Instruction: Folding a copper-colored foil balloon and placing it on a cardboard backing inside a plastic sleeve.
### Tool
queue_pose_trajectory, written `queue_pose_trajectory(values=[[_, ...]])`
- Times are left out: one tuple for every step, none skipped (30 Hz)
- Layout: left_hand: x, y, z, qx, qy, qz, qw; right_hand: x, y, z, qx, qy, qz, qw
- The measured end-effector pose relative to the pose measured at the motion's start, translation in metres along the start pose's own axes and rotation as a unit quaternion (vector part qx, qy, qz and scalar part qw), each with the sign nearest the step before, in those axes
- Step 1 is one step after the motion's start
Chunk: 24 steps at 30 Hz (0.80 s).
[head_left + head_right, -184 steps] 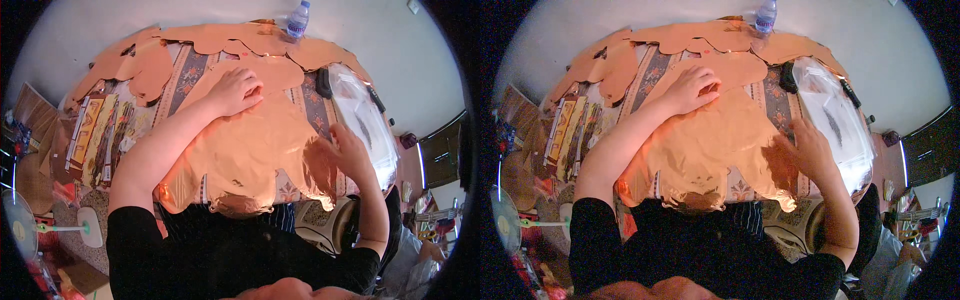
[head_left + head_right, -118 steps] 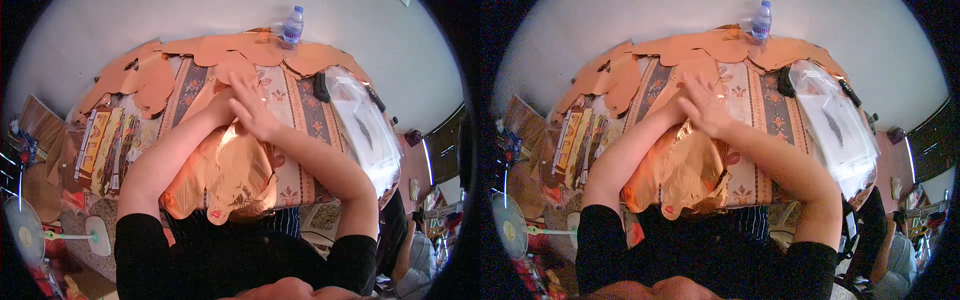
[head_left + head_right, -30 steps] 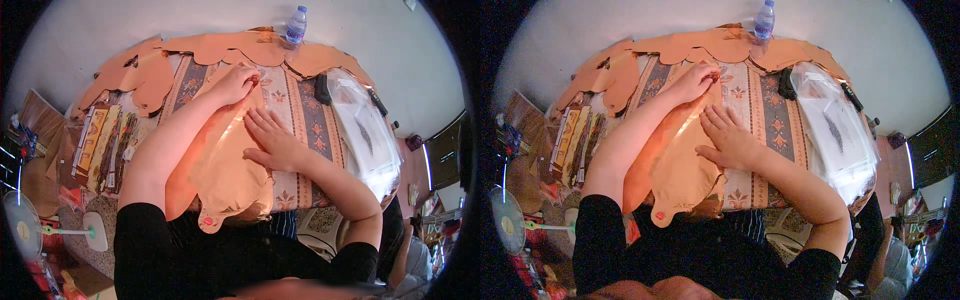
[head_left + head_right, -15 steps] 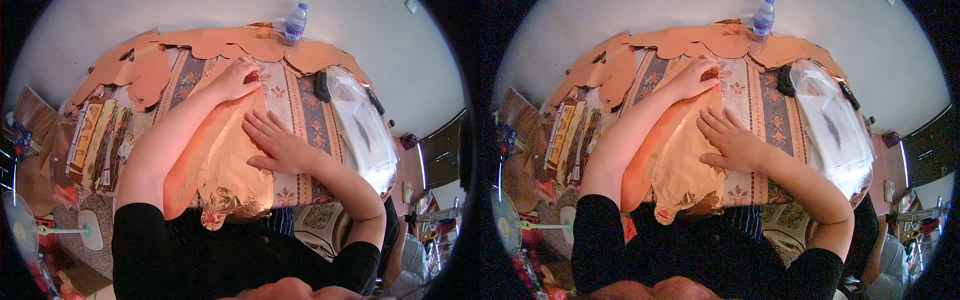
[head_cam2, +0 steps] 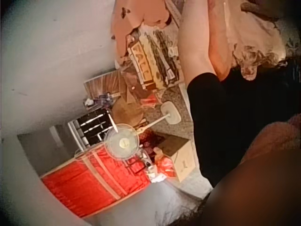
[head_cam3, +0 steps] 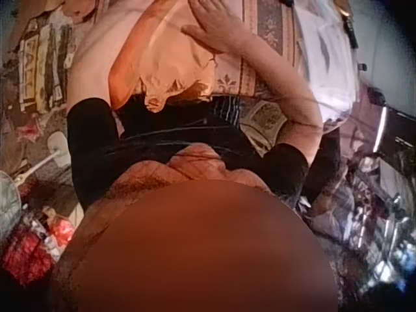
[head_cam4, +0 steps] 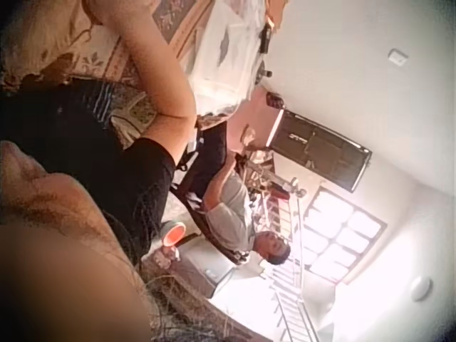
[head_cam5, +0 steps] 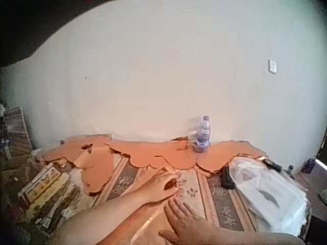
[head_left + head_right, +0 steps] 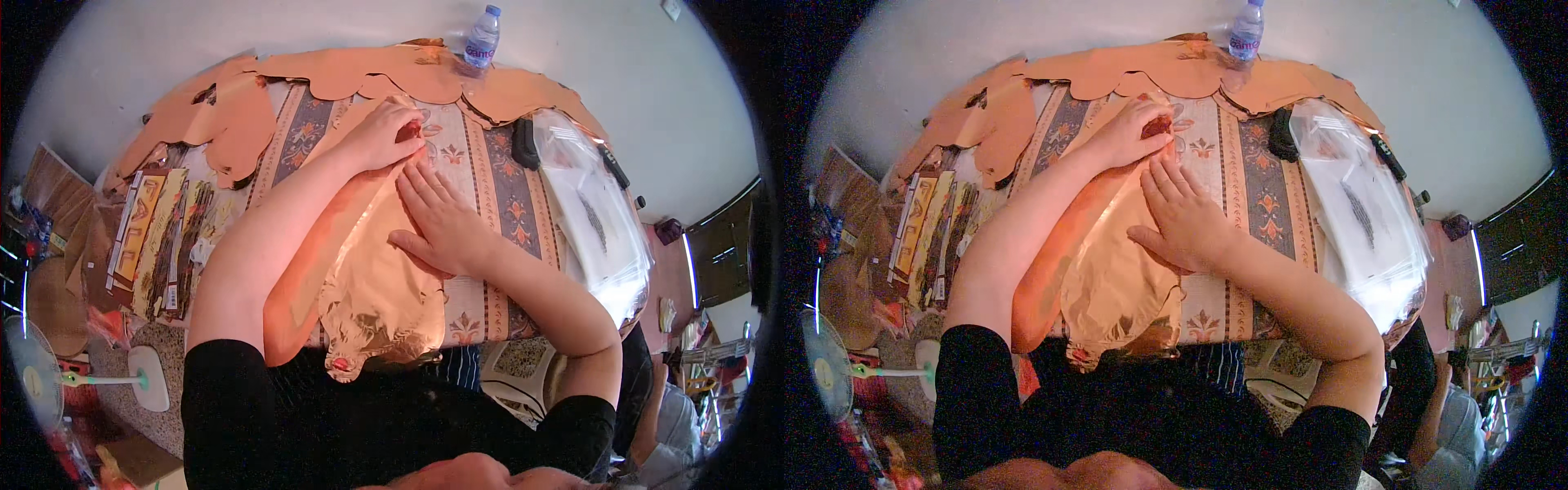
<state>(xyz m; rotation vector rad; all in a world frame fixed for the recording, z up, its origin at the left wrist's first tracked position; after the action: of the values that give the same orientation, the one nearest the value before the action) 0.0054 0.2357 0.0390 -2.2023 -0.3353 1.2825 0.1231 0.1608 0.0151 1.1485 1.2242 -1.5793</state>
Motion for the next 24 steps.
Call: queue_pose_trajectory(values=[[0.0,0.0,-0.001,0.002,-0.001,-0.001,1.0,-0.001,0.001,0.002,-0.011,0.029,-0.012,0.999],[0.0,-0.001,-0.001,0.001,0.0,0.0,1.0,-0.001,0.001,0.002,-0.011,0.028,-0.011,0.999],[-0.001,-0.001,-0.002,0.002,0.007,0.003,1.0,-0.002,0.002,0.001,-0.012,0.03,-0.008,0.999],[-0.002,-0.002,0.0,0.004,0.012,0.004,1.0,-0.003,0.0,0.002,-0.015,0.033,-0.008,0.999],[-0.001,-0.002,0.004,0.004,0.01,0.004,1.0,-0.003,0.0,0.003,-0.017,0.032,-0.009,0.999],[0.0,-0.003,0.009,-0.012,0.044,0.004,0.999,-0.002,0.0,0.003,-0.013,0.028,-0.006,1.0],[0.0,-0.004,0.013,-0.028,0.079,0.005,0.996,-0.001,0.001,0.002,-0.008,0.023,-0.003,1.0],[-0.002,-0.007,0.014,-0.028,0.079,0.004,0.997,-0.001,0.002,0.002,-0.008,0.024,-0.004,1.0],[0.004,-0.008,0.027,-0.092,0.131,0.039,0.986,-0.001,0.002,0.002,-0.007,0.034,-0.005,0.999],[0.012,-0.009,0.038,-0.156,0.183,0.074,0.968,-0.001,0.003,0.002,-0.005,0.044,-0.005,0.999],[0.011,-0.009,0.052,-0.16,0.178,0.071,0.968,0.0,0.001,0.004,-0.012,0.042,-0.007,0.999],[0.016,-0.006,0.065,-0.18,0.262,0.076,0.945,0.002,-0.001,0.007,-0.019,0.037,-0.011,0.999],[0.019,-0.008,0.062,-0.192,0.349,0.085,0.913,0.002,0.0,0.006,-0.017,0.035,-0.014,0.999],[0.016,-0.01,0.06,-0.191,0.349,0.084,0.914,0.002,0.001,0.006,-0.018,0.036,-0.015,0.999],[0.008,-0.009,0.067,-0.219,0.3,0.069,0.926,0.003,0.0,0.007,-0.019,0.036,-0.015,0.999],[-0.001,-0.011,0.066,-0.245,0.252,0.058,0.934,0.004,0.002,0.005,-0.017,0.036,-0.014,0.999],[-0.008,-0.011,0.057,-0.247,0.251,0.058,0.934,0.003,0.002,0.005,-0.018,0.034,-0.014,0.999],[-0.02,-0.013,0.043,-0.203,0.163,0.054,0.964,0.001,0.002,0.004,-0.016,0.029,-0.015,0.999],[-0.034,-0.012,0.025,-0.157,0.072,0.049,0.984,-0.001,0.001,0.006,-0.016,0.024,-0.017,0.999],[-0.041,-0.006,0.014,-0.16,0.069,0.049,0.983,-0.001,0.002,0.005,-0.019,0.021,-0.017,0.999],[-0.037,0.002,0.0,-0.143,0.012,0.112,0.983,-0.001,0.003,0.004,-0.015,0.025,-0.017,0.999],[-0.033,0.014,-0.008,-0.127,-0.046,0.173,0.975,0.0,0.003,0.003,-0.014,0.03,-0.016,0.999],[-0.03,0.026,-0.01,-0.097,-0.092,0.194,0.972,0.0,0.002,0.003,-0.018,0.028,-0.023,0.999],[-0.034,0.037,-0.012,-0.103,-0.095,0.194,0.971,0.0,0.001,0.004,-0.022,0.024,-0.023,0.999]])
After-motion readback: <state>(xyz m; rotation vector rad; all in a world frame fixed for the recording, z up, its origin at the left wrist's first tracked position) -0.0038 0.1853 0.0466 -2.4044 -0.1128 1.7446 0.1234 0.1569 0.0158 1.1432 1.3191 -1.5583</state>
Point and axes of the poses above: each hand's wrist, its own y-axis away from the middle knuckle, its own x-axis out of the palm, z = x × y, the point moved 10 cm from there along -y, towards the middle knuckle, and after that the axes turned 2 degrees about -z, right-handed, at the moved point
